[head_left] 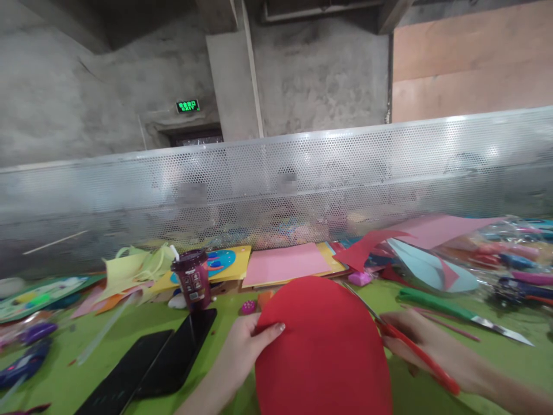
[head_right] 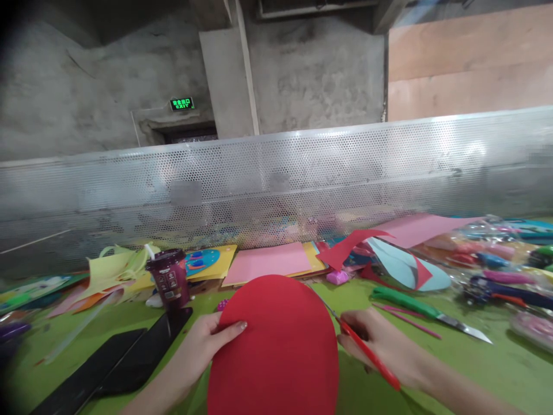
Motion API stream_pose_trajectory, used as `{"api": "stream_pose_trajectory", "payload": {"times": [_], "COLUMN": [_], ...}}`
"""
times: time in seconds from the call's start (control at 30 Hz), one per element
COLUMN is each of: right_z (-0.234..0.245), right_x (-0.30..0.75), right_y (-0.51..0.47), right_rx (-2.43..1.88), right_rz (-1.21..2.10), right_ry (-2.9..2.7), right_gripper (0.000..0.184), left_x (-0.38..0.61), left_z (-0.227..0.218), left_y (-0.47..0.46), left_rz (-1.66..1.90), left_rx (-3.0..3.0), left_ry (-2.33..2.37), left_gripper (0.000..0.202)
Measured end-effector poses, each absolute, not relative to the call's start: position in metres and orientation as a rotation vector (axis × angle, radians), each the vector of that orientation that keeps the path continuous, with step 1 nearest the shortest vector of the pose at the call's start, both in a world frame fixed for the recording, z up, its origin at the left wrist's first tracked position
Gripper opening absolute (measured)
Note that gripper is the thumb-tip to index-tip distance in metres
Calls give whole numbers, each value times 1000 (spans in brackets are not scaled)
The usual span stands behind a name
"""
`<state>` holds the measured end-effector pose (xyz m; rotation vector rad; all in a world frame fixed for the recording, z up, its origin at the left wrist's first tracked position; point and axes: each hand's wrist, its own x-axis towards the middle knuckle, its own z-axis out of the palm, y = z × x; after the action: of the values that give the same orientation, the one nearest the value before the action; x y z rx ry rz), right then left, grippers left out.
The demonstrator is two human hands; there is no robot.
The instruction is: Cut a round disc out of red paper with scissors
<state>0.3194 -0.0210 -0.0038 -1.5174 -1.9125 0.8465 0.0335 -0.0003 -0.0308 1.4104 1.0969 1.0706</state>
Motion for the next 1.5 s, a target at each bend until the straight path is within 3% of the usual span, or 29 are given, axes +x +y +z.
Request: {"api": "stream_pose_trajectory", "payload": {"times": [1.2,1.5], "right_z": [-2,-15], "right_x": [318,323], "right_y": [-18,-9], "right_rx": [-1484,-1526], "right_rz": [725,774], "right_ry": [-1957,-1893], "right_gripper": [28,27], "left_x": [32,28], "left_z": [-32,-36], "left_y": [1,5], "left_rz": [1082,1229], "left_rx": [1393,1304], "left_ry": [1061,1088], "left_gripper": [34,37]}}
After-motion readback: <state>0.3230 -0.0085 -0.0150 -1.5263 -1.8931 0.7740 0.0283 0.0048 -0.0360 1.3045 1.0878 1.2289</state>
